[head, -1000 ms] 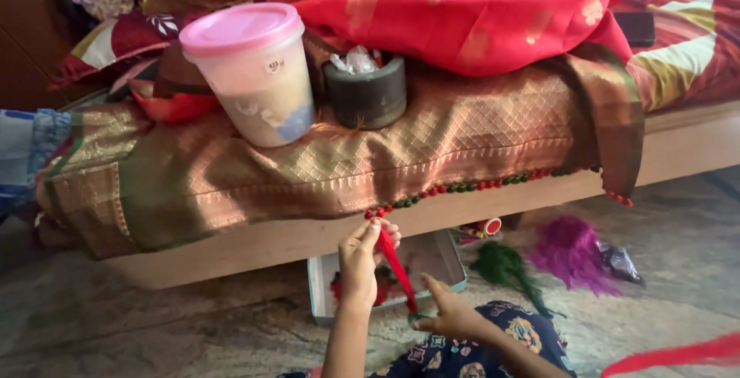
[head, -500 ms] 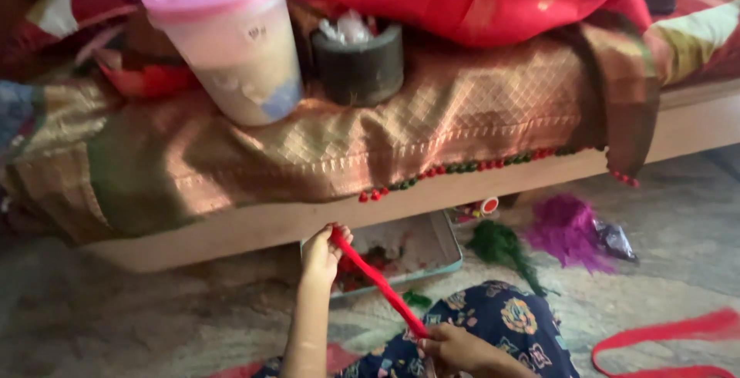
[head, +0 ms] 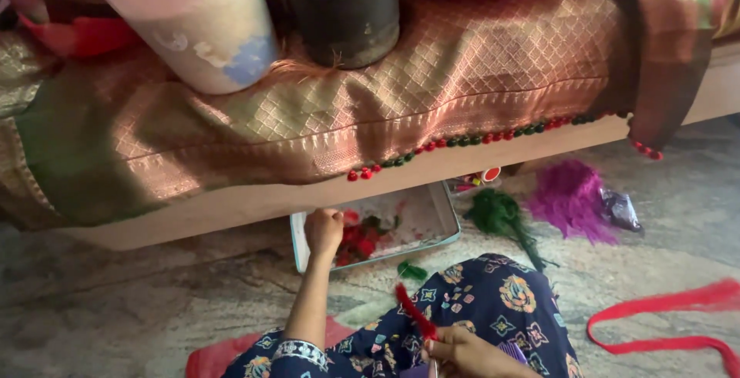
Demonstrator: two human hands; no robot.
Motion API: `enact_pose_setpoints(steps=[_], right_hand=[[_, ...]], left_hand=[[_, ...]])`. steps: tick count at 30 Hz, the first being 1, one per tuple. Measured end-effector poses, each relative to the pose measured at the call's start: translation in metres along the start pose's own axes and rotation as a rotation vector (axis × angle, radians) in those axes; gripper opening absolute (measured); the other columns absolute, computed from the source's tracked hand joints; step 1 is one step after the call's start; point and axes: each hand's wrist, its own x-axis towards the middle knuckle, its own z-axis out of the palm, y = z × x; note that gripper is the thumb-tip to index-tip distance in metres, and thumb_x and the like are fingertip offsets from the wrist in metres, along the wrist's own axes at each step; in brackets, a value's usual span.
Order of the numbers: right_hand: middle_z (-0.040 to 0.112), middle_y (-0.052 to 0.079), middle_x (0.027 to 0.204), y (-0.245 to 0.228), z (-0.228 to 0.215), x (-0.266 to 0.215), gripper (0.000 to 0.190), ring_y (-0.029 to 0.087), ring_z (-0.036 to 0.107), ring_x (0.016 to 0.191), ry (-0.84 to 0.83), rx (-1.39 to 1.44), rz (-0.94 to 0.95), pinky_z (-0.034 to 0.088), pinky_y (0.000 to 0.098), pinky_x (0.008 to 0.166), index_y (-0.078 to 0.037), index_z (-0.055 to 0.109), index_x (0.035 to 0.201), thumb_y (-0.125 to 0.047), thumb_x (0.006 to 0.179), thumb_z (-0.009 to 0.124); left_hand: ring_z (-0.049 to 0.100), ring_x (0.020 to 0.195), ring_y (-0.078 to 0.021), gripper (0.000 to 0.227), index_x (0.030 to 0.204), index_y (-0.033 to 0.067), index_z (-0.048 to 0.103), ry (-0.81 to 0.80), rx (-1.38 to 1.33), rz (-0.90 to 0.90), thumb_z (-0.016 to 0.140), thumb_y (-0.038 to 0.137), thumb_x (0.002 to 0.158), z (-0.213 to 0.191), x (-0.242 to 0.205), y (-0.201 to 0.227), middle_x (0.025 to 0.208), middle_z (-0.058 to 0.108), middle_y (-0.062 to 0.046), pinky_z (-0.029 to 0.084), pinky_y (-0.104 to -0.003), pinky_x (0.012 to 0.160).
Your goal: Hand-sewing and preparing tassels or decorations on a piece of fabric.
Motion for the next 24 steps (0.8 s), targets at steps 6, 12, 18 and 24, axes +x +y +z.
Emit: enact_pose_setpoints(steps=[6,12,18,24], right_hand=[[0.070,0.007,0.071,-0.017,0.013,-0.010,0.021,0.014,0.063,0.057,-0.054,0.019,-0.069,0.049,0.0241,0.052,-0.005,0.062,0.101,-0.023,0.107,0.055],[0.071,0.016,0.074,-0.055,0.044,0.009,0.019,0.031,0.075,0.071,-0.011,0.255,-0.121,0.062,0.0355,0.063,0.001,0.056,0.105,-0.014,0.104,0.045],[0.071,0.022,0.094,-0.048,0.127,0.075,0.017,0.031,0.074,0.082,-0.067,0.398,-0.169,0.066,0.0364,0.075,0.004,0.056,0.111,-0.008,0.106,0.045],[0.073,0.021,0.098,-0.044,0.140,0.079,0.020,0.027,0.074,0.082,-0.126,0.181,-0.240,0.065,0.0363,0.075,0.002,0.059,0.116,-0.007,0.102,0.048]], left_hand=[[0.070,0.084,-0.0420,0.021,0.087,0.0071,0.078,0.213,0.087,0.275,0.078,0.022,0.072,-0.069,-0.017,0.035,0.085,0.074,-0.019,0.053,-0.052,0.074],[0.070,0.082,-0.0405,0.028,0.081,0.0057,0.077,0.244,0.063,0.141,0.079,0.033,0.084,-0.159,-0.030,0.121,0.085,0.075,-0.021,0.054,-0.050,0.075],[0.070,0.096,-0.0249,0.021,0.101,-0.0004,0.073,-0.053,-1.120,0.258,0.068,0.020,0.098,-0.162,-0.029,0.136,0.106,0.076,-0.019,0.048,-0.042,0.092],[0.073,0.102,-0.0294,0.021,0.110,0.0043,0.057,-0.410,-1.770,-0.225,0.058,0.023,0.102,-0.176,-0.039,0.144,0.109,0.075,-0.020,0.056,-0.043,0.098]])
